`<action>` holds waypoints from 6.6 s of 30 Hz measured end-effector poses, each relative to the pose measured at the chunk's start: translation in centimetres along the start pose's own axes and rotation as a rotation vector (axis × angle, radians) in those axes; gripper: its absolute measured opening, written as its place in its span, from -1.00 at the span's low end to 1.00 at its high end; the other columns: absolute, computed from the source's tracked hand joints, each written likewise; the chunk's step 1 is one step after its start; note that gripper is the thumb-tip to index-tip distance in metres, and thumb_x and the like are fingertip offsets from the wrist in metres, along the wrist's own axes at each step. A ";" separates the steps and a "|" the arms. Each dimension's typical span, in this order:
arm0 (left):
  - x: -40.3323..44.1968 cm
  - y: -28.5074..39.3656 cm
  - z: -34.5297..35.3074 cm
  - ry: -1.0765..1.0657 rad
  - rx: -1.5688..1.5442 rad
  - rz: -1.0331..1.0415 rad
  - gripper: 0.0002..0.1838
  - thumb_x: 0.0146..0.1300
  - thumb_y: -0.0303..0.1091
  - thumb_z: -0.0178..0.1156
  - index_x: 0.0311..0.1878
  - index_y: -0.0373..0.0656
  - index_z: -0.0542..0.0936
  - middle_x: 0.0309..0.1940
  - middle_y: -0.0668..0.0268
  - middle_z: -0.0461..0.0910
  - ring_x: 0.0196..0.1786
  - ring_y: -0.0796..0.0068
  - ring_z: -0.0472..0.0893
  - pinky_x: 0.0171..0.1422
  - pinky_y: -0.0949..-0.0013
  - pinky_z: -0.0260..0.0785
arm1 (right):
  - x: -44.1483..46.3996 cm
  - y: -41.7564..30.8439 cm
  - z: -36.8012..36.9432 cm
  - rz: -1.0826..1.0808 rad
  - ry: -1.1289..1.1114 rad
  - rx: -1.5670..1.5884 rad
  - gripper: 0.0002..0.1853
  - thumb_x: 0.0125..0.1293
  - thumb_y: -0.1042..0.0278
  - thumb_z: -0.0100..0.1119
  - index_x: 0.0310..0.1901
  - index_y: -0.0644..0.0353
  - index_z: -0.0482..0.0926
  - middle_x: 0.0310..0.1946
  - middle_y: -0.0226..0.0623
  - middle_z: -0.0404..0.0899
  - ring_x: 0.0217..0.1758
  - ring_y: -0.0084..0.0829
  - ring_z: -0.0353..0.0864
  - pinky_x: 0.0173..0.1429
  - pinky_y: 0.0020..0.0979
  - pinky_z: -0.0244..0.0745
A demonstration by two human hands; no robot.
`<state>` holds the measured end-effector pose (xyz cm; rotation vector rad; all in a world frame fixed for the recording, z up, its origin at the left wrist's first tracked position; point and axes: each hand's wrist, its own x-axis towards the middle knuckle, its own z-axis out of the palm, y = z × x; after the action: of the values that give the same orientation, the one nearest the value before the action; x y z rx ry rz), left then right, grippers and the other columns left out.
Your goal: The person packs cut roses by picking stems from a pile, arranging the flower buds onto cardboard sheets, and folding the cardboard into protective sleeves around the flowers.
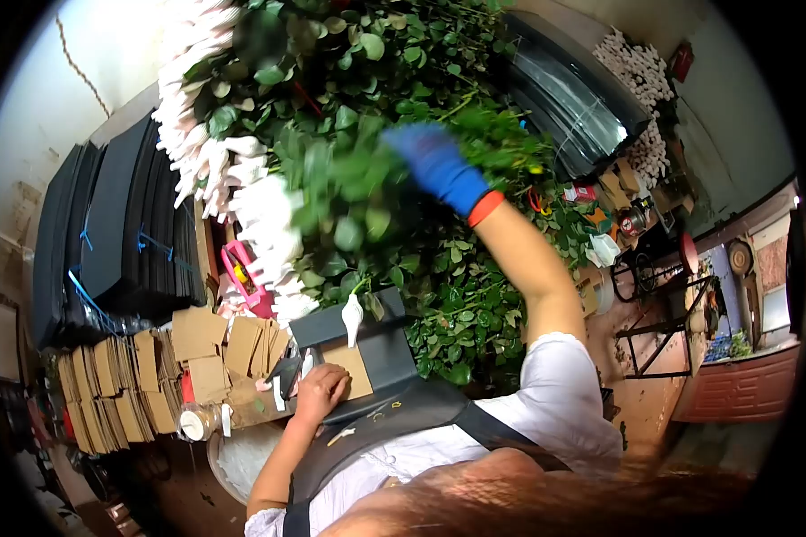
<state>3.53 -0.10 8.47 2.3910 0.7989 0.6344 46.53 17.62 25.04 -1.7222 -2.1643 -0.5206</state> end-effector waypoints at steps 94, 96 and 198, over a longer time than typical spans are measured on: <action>-1.3 -2.0 -1.3 -0.208 -0.288 -0.023 -0.36 0.03 -0.16 0.55 0.21 -0.07 0.60 0.12 0.14 0.54 0.25 0.04 0.48 0.34 0.08 0.33 | -12.7 -11.1 -12.8 -0.161 -0.052 0.099 -0.37 0.00 0.73 0.19 0.15 -0.09 0.62 -0.14 -0.30 0.63 -0.09 -0.13 0.58 0.05 -0.13 0.52; -1.4 -2.1 -1.1 -0.159 -0.362 -0.088 -0.19 -0.03 -0.18 0.60 0.33 -0.11 0.49 0.27 0.13 0.52 0.29 0.05 0.49 0.36 0.10 0.33 | -15.1 -12.6 -13.2 -0.198 -0.250 0.075 -0.43 0.01 0.69 0.21 0.07 -0.12 0.63 -0.25 -0.34 0.63 -0.15 -0.16 0.61 -0.13 -0.13 0.53; -1.7 -1.6 0.4 -0.089 -0.461 -0.299 -0.80 0.18 -0.44 0.42 -0.13 -0.23 0.69 -0.22 0.24 0.65 -0.18 0.30 0.61 -0.11 0.33 0.48 | -41.9 0.0 7.6 0.991 0.029 1.845 -0.85 0.38 0.20 0.05 -0.18 0.01 0.57 -0.28 -0.33 0.54 -0.27 -0.30 0.51 -0.17 -0.22 0.43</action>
<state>1.92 -0.26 6.76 1.8273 0.8445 0.5186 55.48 -14.66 -1.19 -1.1157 -0.6176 1.2553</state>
